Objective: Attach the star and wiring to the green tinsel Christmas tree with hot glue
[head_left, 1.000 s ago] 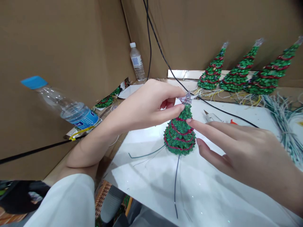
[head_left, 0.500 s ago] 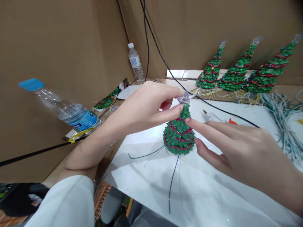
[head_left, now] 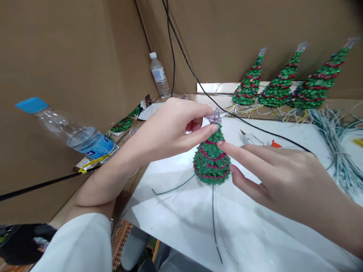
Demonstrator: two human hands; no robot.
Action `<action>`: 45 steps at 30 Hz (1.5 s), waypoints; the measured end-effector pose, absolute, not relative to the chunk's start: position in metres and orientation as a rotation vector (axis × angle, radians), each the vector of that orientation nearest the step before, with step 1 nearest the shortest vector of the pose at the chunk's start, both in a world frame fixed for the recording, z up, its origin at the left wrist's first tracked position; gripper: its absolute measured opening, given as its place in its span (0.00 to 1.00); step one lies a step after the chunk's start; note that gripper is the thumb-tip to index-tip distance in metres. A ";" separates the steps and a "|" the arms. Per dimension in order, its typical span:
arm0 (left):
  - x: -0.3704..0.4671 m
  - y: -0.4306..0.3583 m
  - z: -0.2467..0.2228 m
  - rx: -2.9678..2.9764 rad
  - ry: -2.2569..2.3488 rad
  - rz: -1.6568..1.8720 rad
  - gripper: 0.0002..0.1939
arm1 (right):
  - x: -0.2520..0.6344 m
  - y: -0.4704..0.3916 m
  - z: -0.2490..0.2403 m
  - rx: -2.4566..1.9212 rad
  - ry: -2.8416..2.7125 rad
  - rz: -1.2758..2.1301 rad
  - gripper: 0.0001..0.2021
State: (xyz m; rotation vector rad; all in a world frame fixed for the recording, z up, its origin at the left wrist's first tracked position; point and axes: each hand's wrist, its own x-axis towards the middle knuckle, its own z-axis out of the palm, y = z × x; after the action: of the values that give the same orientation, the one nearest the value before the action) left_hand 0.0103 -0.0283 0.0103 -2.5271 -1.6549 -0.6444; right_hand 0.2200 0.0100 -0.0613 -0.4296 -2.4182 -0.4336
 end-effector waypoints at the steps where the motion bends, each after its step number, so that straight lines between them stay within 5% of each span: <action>1: 0.010 -0.028 0.011 -2.529 -1.650 -0.638 0.13 | 0.220 0.010 -0.061 -0.428 -2.415 -0.434 0.17; 22: 0.012 -0.025 0.000 -2.407 -1.638 -0.747 0.10 | 0.218 0.009 -0.063 -0.446 -2.414 -0.413 0.18; 37: 0.015 -0.028 0.005 -2.433 -1.613 -0.788 0.21 | 0.218 0.011 -0.060 -0.462 -2.413 -0.315 0.17; 45: 0.015 -0.029 0.006 -2.326 -1.579 -0.877 0.10 | 0.265 0.032 -0.036 -0.770 -2.381 -0.340 0.11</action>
State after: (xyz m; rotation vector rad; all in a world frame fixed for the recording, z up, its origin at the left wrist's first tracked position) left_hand 0.0154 -0.0294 0.0056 -2.3263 -1.5792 -0.8767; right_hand 0.2651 0.0325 -0.0359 -0.7704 -2.3812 -0.3402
